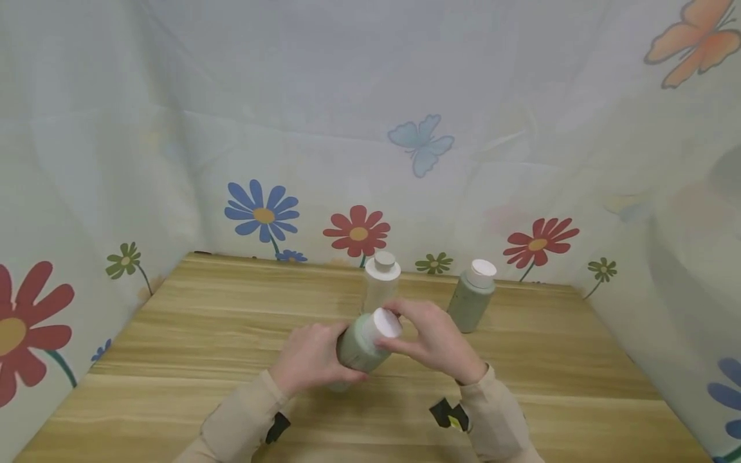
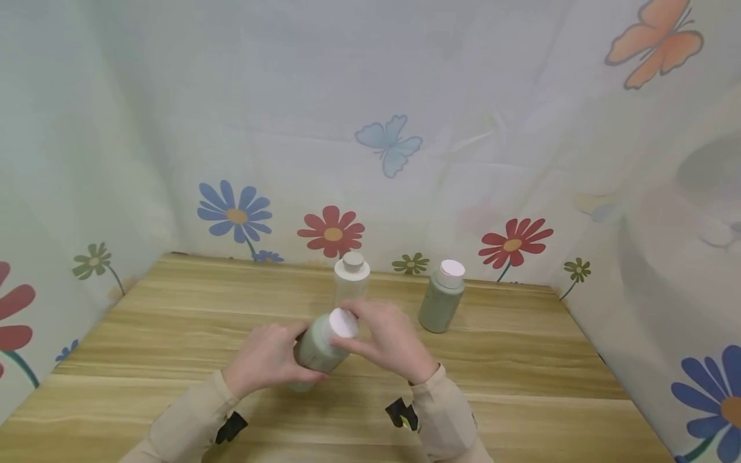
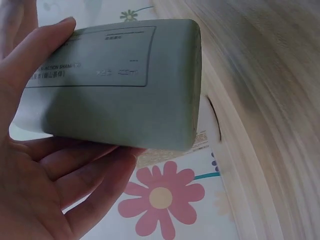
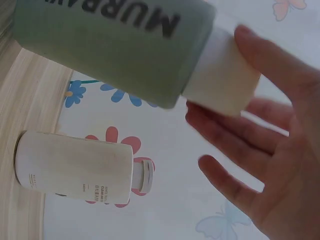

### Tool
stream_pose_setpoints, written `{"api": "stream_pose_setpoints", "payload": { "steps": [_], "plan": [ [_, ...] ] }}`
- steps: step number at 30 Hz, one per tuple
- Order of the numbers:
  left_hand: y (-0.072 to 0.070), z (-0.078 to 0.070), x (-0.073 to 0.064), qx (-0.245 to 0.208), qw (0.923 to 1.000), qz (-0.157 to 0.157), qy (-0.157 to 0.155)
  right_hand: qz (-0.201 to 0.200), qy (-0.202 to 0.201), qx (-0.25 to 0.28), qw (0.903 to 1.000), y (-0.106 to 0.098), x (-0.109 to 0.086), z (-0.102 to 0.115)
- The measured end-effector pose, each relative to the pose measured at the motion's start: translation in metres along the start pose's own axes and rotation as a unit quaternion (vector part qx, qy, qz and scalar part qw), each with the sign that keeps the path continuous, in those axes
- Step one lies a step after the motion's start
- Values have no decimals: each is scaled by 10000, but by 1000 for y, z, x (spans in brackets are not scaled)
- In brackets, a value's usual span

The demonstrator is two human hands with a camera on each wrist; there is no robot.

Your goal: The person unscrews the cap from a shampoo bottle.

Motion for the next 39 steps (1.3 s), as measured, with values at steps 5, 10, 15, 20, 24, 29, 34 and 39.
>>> {"api": "stream_pose_setpoints", "payload": {
  "steps": [5, 10, 15, 20, 24, 29, 34, 39],
  "plan": [
    [1, 3, -1, -172, 9997, 175, 3, 251, -485, 116, 9984, -2, -1, -2],
    [-1, 2, 0, -145, 9997, 190, -19, 451, -379, 305, 9978, -5, -1, -3],
    [-4, 0, 0, -2, 9999, 147, 24, 362, 190, 65, 9991, -6, 0, -1],
    [-5, -1, 0, 119, 9998, 150, 13, 156, 447, -468, 9978, -6, 0, 2],
    [-5, -3, 0, 183, 9997, 131, 40, 42, 392, -485, 9980, -3, -2, 5],
    [-6, -4, 0, 220, 9996, 166, 25, -12, 242, -598, 9979, -2, -2, 7],
    [-6, -2, 0, 284, 9994, 167, 56, 46, -24, -729, 9973, -1, -2, 6],
    [-5, -1, 0, 277, 9994, 186, 40, 148, -244, -729, 9969, -2, -2, 6]
  ]
}}
Point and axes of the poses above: each hand's wrist, its own x-axis towards the middle knuckle, its own y-axis out of the palm, z = x × y, the point moved 1 cm from there along x, towards the middle knuckle, and after that the axes turned 15 degrees about -z, right-handed, at the moved point
